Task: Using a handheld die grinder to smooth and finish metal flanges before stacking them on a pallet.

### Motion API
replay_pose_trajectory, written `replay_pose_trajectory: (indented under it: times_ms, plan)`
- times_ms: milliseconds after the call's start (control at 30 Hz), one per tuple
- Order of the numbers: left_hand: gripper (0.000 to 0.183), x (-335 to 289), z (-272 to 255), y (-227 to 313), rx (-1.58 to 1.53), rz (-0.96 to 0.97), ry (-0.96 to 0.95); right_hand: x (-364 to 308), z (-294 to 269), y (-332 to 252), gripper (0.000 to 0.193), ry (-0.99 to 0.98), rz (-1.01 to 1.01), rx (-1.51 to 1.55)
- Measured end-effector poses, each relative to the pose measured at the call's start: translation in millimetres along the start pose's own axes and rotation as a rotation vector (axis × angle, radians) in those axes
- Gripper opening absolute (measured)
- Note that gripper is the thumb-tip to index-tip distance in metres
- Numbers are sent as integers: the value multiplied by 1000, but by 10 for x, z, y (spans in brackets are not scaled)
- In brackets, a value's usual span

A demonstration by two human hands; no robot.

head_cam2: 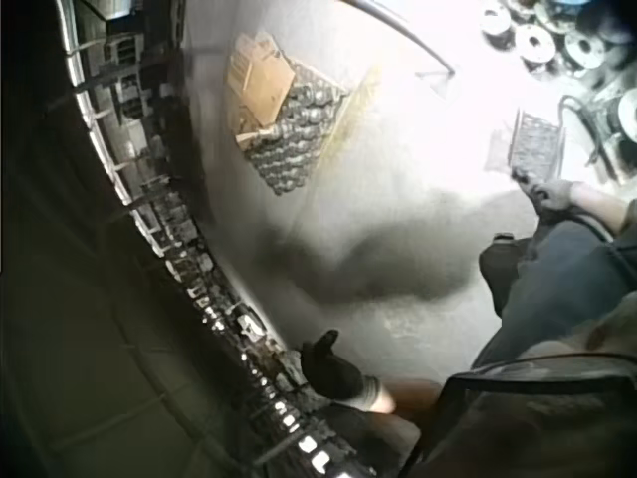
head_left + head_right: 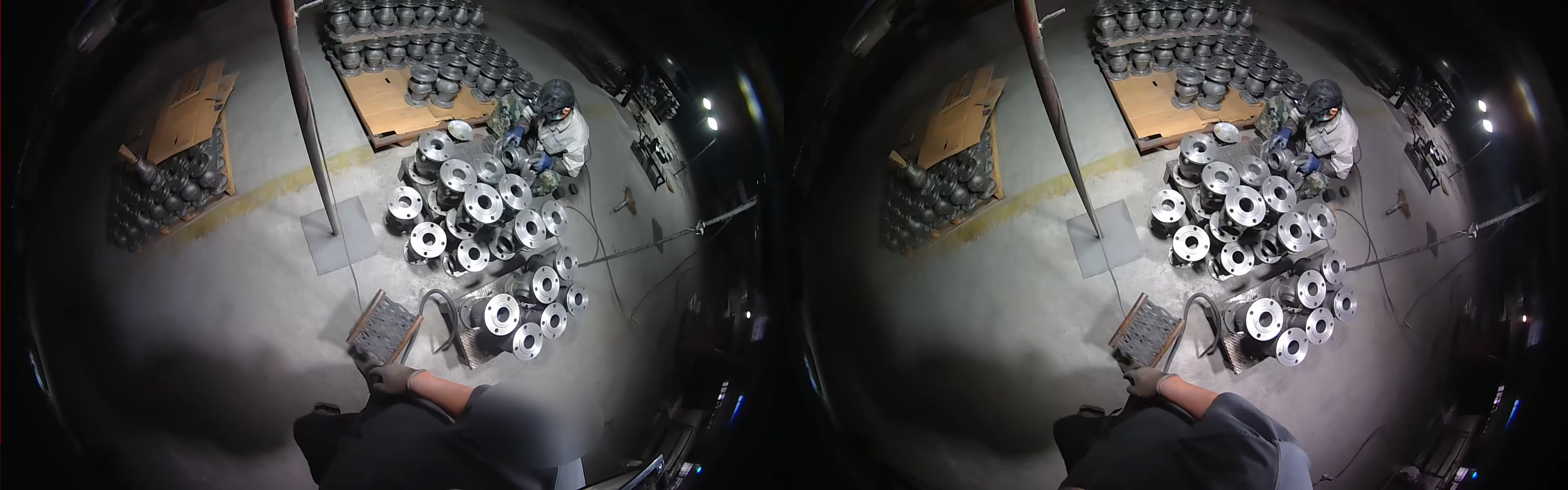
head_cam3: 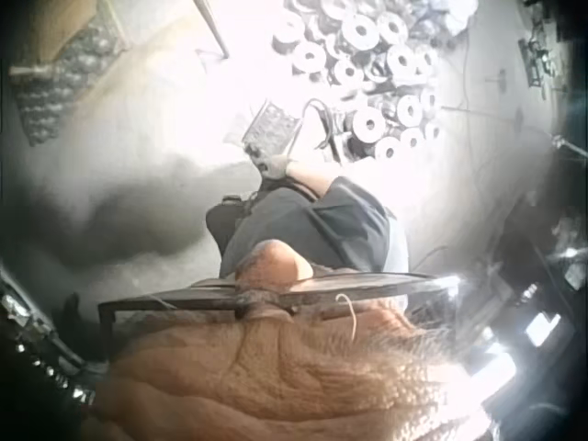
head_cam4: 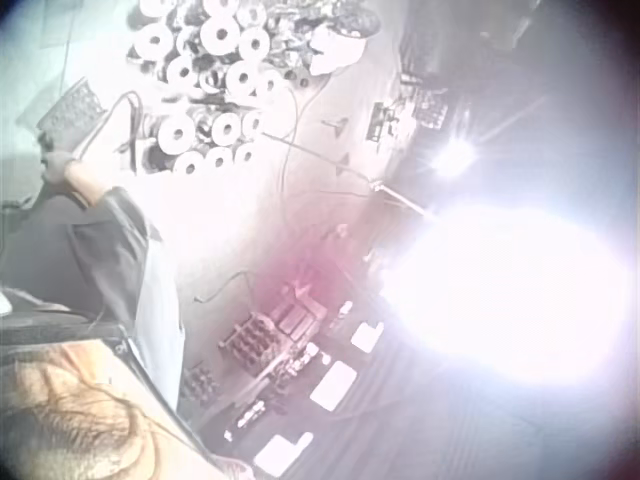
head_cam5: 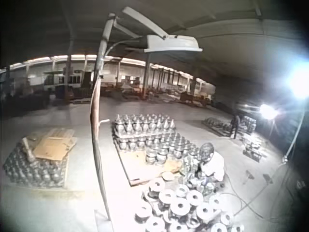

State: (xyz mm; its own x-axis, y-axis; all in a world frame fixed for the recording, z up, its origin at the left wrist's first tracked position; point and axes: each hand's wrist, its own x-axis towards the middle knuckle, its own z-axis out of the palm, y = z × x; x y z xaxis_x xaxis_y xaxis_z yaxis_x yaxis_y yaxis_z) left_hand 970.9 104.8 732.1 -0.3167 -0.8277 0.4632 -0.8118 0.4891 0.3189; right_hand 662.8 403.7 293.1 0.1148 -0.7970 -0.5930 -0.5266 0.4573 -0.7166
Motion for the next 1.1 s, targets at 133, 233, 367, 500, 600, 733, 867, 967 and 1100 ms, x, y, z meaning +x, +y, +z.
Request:
replay_pose_trajectory:
  times_ms: [133,233,367,500,600,733,867,967,1100]
  plan:
    - [34,636,204,-320,-59,22,20,132,-399,1,63,180,322,119]
    - [35,1090,438,-705,-108,23,15,87,-604,173,62,328,650,105]
    - [37,1788,751,-1450,-186,11,-13,93,-682,19,63,605,837,134]
    - [40,2614,893,-2206,-330,-20,-156,496,-654,-756,63,620,844,37]
    - [44,3227,1026,-2437,-615,230,-171,1043,-731,-1388,65,350,774,180]
    - [49,3835,1410,-2344,-866,290,-200,1888,-930,-1933,60,397,622,232]
    - [62,4233,1870,-2262,-1113,101,-503,2551,-1449,-2067,61,354,555,172]
    - [62,4612,2254,-2386,-1060,-23,-677,3096,-1957,-2043,63,330,606,173]
    - [62,5214,2940,-2632,-945,-81,-678,3940,-2666,-1984,67,326,663,188]
